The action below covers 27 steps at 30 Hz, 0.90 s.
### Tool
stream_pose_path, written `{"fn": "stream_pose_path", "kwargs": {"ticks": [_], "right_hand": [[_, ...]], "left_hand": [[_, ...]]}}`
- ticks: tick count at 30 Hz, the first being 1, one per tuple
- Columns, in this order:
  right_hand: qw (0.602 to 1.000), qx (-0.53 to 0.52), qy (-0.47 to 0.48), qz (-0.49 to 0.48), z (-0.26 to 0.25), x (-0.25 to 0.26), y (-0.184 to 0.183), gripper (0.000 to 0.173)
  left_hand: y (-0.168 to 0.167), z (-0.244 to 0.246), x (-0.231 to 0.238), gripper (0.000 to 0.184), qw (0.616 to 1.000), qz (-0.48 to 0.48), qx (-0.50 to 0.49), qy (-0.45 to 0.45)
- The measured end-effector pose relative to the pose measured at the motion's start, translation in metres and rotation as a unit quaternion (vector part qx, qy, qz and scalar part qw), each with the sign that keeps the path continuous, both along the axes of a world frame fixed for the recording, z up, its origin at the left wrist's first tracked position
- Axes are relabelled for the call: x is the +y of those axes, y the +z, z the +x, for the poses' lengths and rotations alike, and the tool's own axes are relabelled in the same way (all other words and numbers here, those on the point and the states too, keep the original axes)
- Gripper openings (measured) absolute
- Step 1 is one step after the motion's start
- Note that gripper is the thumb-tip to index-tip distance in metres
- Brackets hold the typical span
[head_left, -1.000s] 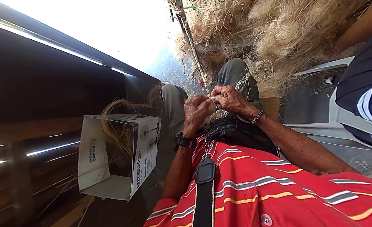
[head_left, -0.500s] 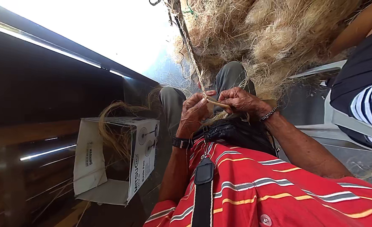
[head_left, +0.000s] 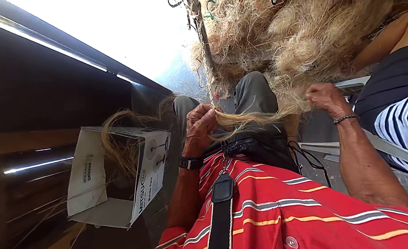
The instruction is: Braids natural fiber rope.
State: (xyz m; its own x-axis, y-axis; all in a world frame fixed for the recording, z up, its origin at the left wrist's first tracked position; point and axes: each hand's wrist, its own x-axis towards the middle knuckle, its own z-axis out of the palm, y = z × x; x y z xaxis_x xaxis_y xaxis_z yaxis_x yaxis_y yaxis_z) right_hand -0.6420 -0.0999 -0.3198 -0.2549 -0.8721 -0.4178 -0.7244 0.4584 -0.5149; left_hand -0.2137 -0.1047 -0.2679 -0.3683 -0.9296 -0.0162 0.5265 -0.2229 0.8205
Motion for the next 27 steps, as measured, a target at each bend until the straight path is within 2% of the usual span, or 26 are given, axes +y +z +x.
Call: {"fn": "stream_pose_path", "kwargs": {"ticks": [2,4,7,10,11,13,16,22,27], "right_hand": [[0.994,0.030,-0.091,-0.054,-0.012,0.006,0.005,0.027],[0.986,-0.037,-0.107,-0.122,0.008,0.007,0.027,0.034],[0.963,-0.181,0.023,-0.201,0.082,0.008,0.076,0.028],[0.926,-0.315,0.144,-0.149,0.161,0.005,0.102,0.035],[0.913,-0.355,0.160,-0.124,0.180,0.006,0.100,0.034],[0.890,-0.415,0.159,-0.099,0.207,0.010,0.090,0.019],[0.890,-0.421,0.119,-0.129,0.221,0.012,0.075,0.004],[0.895,-0.395,0.105,-0.182,0.228,0.003,0.058,0.008],[0.885,-0.421,0.106,-0.166,0.229,0.001,0.050,0.012]], "left_hand": [[0.003,-0.001,0.001,0.012,0.998,-0.007,-0.059,0.021],[0.004,-0.005,0.005,0.014,0.990,-0.017,-0.134,0.039],[0.005,-0.016,0.009,0.013,0.965,-0.044,-0.254,0.055],[0.006,-0.025,0.007,0.012,0.943,-0.064,-0.319,0.065],[0.005,-0.027,0.007,0.011,0.939,-0.075,-0.329,0.068],[0.005,-0.028,0.006,0.010,0.924,-0.108,-0.359,0.074],[0.003,-0.025,0.009,0.009,0.907,-0.131,-0.393,0.075],[-0.001,-0.022,0.015,0.008,0.909,-0.107,-0.397,0.071],[-0.007,-0.018,0.018,0.012,0.938,-0.017,-0.342,0.054]]}}
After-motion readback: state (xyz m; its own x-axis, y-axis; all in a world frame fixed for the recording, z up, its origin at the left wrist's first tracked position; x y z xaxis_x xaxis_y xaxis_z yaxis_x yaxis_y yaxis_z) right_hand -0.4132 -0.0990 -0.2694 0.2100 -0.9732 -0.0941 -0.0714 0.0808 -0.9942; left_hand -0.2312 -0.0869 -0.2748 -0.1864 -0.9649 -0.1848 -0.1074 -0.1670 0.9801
